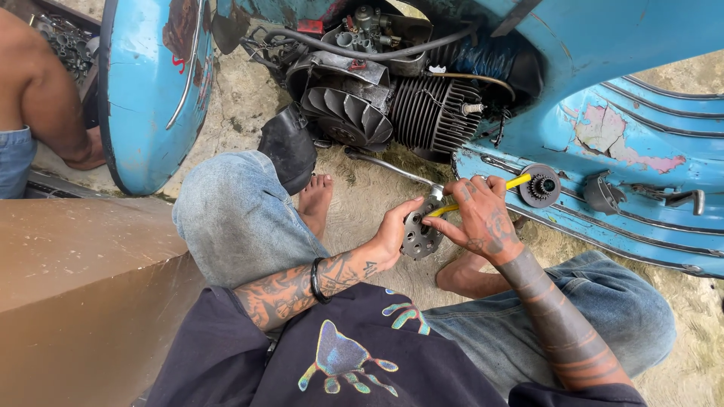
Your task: Cleaning a motorcycle clutch component with a small brush
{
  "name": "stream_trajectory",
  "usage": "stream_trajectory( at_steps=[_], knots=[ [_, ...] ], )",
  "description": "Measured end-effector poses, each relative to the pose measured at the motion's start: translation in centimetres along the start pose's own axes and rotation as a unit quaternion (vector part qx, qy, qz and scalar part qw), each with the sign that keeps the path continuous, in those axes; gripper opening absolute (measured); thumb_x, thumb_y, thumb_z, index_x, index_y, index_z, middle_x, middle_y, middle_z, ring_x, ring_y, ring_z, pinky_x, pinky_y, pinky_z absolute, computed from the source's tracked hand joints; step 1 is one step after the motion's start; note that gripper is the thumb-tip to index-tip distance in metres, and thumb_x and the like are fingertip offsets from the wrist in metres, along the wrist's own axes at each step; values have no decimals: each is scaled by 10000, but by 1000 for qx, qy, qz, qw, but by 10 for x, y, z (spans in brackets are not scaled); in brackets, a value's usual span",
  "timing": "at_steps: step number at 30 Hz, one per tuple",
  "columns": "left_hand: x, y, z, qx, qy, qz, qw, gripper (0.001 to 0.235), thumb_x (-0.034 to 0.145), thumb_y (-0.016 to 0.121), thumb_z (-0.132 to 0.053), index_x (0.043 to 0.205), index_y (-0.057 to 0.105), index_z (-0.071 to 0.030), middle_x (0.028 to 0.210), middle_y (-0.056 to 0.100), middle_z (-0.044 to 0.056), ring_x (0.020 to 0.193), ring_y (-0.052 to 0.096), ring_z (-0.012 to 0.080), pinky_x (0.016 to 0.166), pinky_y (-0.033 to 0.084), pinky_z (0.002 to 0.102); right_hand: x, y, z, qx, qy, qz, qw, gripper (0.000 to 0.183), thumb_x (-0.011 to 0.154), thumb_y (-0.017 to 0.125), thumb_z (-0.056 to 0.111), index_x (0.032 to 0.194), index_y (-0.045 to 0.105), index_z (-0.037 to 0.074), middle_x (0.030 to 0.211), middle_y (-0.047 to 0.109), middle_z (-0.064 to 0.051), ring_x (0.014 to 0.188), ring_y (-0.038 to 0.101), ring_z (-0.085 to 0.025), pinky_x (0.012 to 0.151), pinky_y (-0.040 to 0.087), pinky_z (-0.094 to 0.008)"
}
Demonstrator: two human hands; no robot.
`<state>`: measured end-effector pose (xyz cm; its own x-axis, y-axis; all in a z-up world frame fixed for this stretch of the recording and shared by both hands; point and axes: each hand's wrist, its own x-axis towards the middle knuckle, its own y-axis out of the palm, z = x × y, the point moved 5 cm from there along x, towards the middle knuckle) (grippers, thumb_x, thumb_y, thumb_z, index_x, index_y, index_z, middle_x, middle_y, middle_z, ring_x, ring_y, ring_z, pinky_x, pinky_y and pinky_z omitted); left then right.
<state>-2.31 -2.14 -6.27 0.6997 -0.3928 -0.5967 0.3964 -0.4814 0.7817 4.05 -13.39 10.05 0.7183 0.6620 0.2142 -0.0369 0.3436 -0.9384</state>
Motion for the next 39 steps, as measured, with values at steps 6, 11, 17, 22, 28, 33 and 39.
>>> stream_trajectory(
  at_steps=[6, 11, 17, 22, 28, 33, 39],
  knots=[
    [-17, 14, -7, 3, 3, 5, 1000, 525, 934, 672, -425, 1224, 654, 13, 1035, 701, 139, 997, 680, 272, 904, 577, 481, 0, -3, -2, -5, -2, -16, 1000, 576, 860, 710, 663, 1078, 593, 143, 852, 611, -82, 787, 551, -237, 910, 344, -412],
    [-15, 19, -7, 0, 9, 7, 1000, 530, 930, 677, -412, 1232, 661, 23, 1029, 705, 128, 987, 690, 259, 882, 576, 473, 1, -5, -4, -14, 8, -6, 1000, 557, 881, 714, 637, 1086, 595, 133, 843, 612, -89, 778, 543, -239, 896, 317, -418],
    [-19, 20, -10, 27, 18, 11, 999, 536, 920, 694, -437, 1206, 679, 15, 976, 713, 118, 921, 692, 249, 832, 583, 444, -1, -2, -6, 17, 27, 17, 999, 579, 864, 723, 642, 1107, 605, 129, 868, 645, -92, 801, 575, -250, 917, 333, -424],
    [-20, 16, -10, 17, 15, 14, 1000, 528, 934, 677, -424, 1217, 665, 22, 956, 701, 126, 921, 694, 248, 842, 587, 461, -2, -1, 0, 19, 15, 18, 1000, 571, 864, 719, 639, 1101, 597, 134, 839, 623, -88, 794, 572, -254, 914, 340, -423],
    [-24, 16, -9, 37, 16, 1, 999, 564, 923, 701, -450, 1242, 667, 14, 1053, 711, 155, 1015, 687, 279, 885, 574, 485, -2, -1, 2, 27, 15, 20, 999, 576, 862, 721, 644, 1102, 597, 135, 825, 613, -82, 789, 559, -247, 919, 335, -425],
    [-23, 9, -9, 48, 15, -10, 999, 571, 913, 705, -469, 1234, 679, 4, 1064, 716, 146, 1010, 689, 269, 881, 569, 476, -1, -5, 10, 4, 14, 11, 1000, 557, 875, 722, 622, 1088, 593, 124, 820, 611, -105, 773, 555, -258, 907, 332, -429],
    [-32, 11, -12, 33, 16, -11, 999, 494, 920, 680, -458, 1142, 704, -18, 1008, 714, 111, 970, 696, 250, 874, 589, 456, -4, 0, 8, 2, 37, 26, 999, 565, 888, 725, 631, 1081, 619, 111, 803, 646, -109, 767, 570, -249, 916, 327, -439]
  ],
)
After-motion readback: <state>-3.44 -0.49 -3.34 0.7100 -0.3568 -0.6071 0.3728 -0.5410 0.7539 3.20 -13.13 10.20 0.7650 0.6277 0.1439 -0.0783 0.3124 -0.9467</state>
